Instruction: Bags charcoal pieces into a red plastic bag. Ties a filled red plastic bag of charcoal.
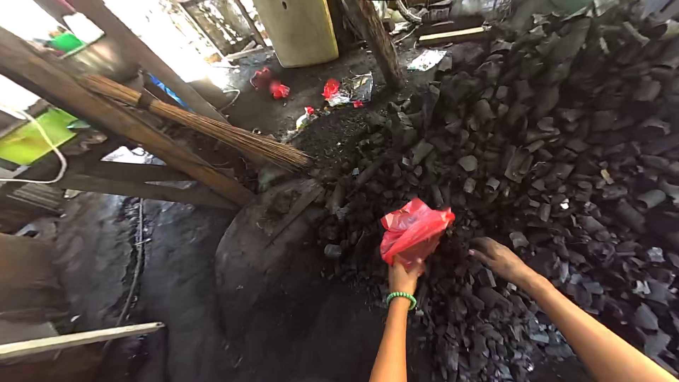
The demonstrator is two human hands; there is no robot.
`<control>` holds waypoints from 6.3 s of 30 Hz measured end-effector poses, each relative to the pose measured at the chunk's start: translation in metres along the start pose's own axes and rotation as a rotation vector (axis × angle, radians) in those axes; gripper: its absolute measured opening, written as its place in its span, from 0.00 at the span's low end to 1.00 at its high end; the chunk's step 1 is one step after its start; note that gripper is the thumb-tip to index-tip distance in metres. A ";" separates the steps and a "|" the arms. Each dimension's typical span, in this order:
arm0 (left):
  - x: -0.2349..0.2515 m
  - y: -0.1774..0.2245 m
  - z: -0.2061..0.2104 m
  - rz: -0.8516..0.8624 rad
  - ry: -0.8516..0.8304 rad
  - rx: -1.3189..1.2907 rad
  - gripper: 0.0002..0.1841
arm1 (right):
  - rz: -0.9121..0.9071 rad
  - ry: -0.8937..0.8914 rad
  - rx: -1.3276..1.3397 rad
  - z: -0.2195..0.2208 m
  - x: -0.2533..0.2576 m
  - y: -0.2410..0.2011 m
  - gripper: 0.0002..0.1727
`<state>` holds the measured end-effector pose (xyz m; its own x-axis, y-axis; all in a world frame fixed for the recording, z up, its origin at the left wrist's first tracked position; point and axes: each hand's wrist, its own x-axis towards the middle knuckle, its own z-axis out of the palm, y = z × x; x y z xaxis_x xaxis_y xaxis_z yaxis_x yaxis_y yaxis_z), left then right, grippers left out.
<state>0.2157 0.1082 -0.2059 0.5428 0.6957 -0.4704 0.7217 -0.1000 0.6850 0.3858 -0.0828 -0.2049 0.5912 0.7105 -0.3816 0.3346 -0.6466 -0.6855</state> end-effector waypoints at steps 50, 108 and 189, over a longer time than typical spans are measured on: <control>-0.045 -0.018 0.075 -0.002 0.150 -0.290 0.29 | 0.104 -0.159 -0.001 0.052 -0.112 0.075 0.33; -0.160 -0.074 0.099 -0.122 -0.173 0.454 0.32 | 0.117 -0.161 -0.176 0.106 -0.086 -0.002 0.37; -0.163 0.034 0.054 0.384 -0.449 -0.256 0.19 | 0.399 0.461 1.985 0.150 -0.163 0.045 0.35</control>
<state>0.1753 -0.0470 -0.1364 0.9091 0.2736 -0.3141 0.3447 -0.0708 0.9360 0.1945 -0.1865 -0.2660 0.6195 0.3293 -0.7126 -0.7110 0.6201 -0.3315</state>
